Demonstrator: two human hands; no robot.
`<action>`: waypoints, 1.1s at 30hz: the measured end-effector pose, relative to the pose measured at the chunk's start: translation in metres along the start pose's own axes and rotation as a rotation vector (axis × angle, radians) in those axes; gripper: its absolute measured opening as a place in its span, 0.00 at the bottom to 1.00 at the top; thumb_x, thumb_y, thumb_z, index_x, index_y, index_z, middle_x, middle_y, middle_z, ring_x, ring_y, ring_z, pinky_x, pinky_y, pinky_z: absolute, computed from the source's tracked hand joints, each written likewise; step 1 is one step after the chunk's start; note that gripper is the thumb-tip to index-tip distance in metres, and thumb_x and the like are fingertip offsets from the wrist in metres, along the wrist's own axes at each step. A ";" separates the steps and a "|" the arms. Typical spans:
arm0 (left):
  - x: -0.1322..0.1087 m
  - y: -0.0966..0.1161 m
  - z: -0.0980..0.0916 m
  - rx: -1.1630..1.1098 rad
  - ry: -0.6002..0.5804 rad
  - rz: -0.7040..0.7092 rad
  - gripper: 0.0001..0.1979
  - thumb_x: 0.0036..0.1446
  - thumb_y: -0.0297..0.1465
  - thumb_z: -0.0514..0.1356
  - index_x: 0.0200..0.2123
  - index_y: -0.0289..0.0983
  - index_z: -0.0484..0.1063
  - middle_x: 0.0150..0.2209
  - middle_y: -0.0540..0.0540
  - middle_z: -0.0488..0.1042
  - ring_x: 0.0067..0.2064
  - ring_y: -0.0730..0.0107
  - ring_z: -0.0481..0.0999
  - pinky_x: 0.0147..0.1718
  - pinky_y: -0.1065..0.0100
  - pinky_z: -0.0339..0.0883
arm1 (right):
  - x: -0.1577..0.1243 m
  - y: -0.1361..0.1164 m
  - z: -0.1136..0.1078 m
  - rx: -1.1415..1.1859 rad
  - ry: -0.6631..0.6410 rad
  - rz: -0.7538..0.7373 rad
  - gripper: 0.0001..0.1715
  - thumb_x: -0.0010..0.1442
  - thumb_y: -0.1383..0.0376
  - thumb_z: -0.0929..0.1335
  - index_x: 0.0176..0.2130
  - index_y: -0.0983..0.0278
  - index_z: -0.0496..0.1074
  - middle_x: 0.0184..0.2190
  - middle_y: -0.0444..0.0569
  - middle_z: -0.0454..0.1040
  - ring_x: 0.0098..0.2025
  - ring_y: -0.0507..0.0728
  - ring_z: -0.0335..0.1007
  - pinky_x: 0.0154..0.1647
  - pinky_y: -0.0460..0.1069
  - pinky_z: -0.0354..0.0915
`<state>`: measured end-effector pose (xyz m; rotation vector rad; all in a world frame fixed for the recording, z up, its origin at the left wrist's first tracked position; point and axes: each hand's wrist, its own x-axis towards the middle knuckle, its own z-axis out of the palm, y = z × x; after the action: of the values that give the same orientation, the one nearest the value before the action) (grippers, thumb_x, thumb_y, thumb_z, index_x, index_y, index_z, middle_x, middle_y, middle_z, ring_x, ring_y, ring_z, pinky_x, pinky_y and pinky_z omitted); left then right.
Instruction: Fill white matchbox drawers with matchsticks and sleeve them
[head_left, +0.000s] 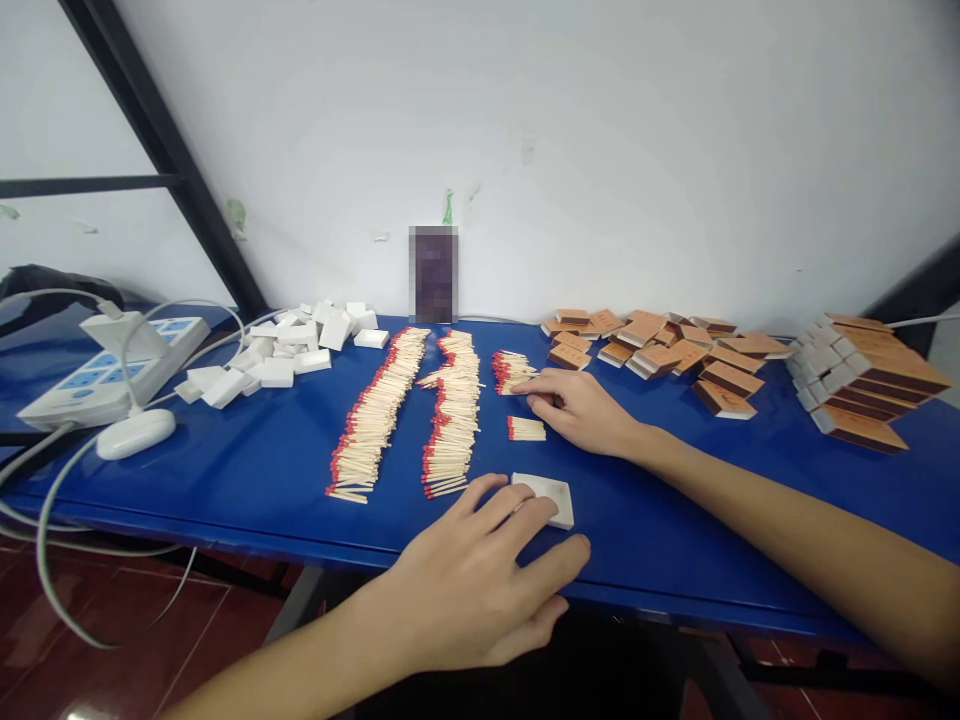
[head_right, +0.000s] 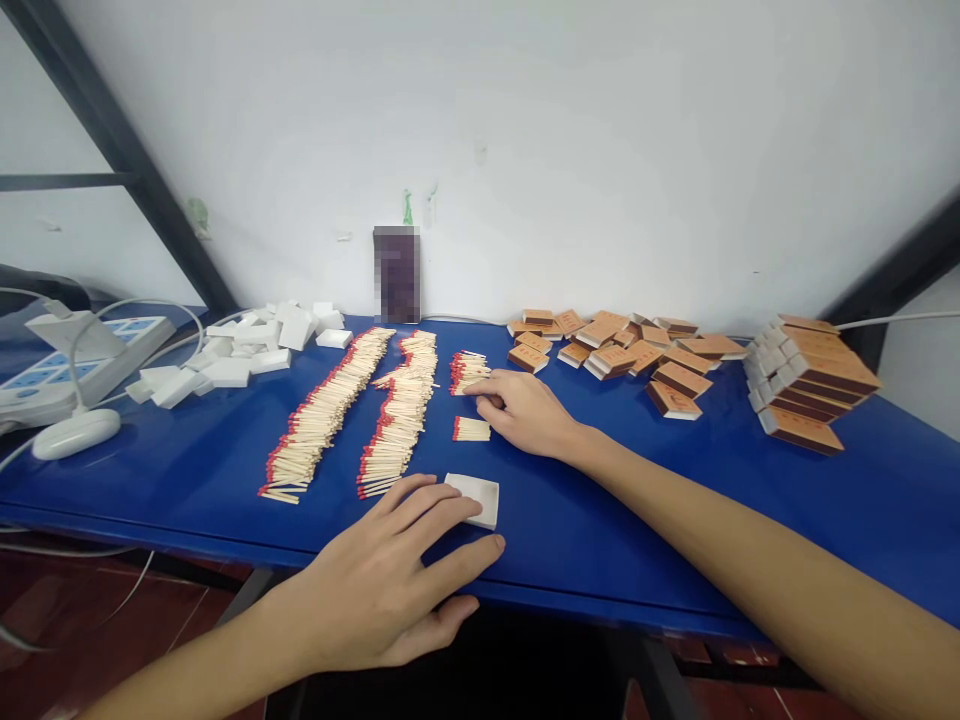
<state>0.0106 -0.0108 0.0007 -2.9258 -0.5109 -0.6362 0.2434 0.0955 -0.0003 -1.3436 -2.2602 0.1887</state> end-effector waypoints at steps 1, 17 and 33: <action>0.000 0.000 0.000 0.000 0.000 -0.002 0.16 0.66 0.34 0.53 0.55 0.38 0.66 0.49 0.42 0.68 0.50 0.57 0.68 0.56 0.53 0.60 | 0.000 0.000 0.000 -0.005 -0.003 0.002 0.20 0.63 0.67 0.62 0.49 0.61 0.79 0.34 0.49 0.76 0.34 0.55 0.68 0.35 0.49 0.60; 0.001 -0.001 0.000 -0.005 -0.015 -0.006 0.15 0.66 0.34 0.53 0.54 0.37 0.66 0.49 0.42 0.68 0.51 0.56 0.68 0.56 0.53 0.60 | -0.002 -0.002 -0.002 0.033 0.028 -0.020 0.19 0.59 0.70 0.63 0.43 0.63 0.82 0.26 0.46 0.69 0.28 0.52 0.64 0.30 0.47 0.57; 0.001 0.000 0.001 0.008 -0.015 -0.011 0.16 0.66 0.35 0.53 0.54 0.38 0.66 0.49 0.42 0.68 0.51 0.56 0.68 0.56 0.53 0.60 | 0.008 -0.001 -0.002 0.149 0.018 0.094 0.13 0.59 0.61 0.67 0.34 0.64 0.80 0.22 0.45 0.71 0.24 0.51 0.61 0.27 0.48 0.56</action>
<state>0.0111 -0.0102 0.0004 -2.9245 -0.5297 -0.6131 0.2402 0.1011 0.0044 -1.3676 -2.1240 0.3690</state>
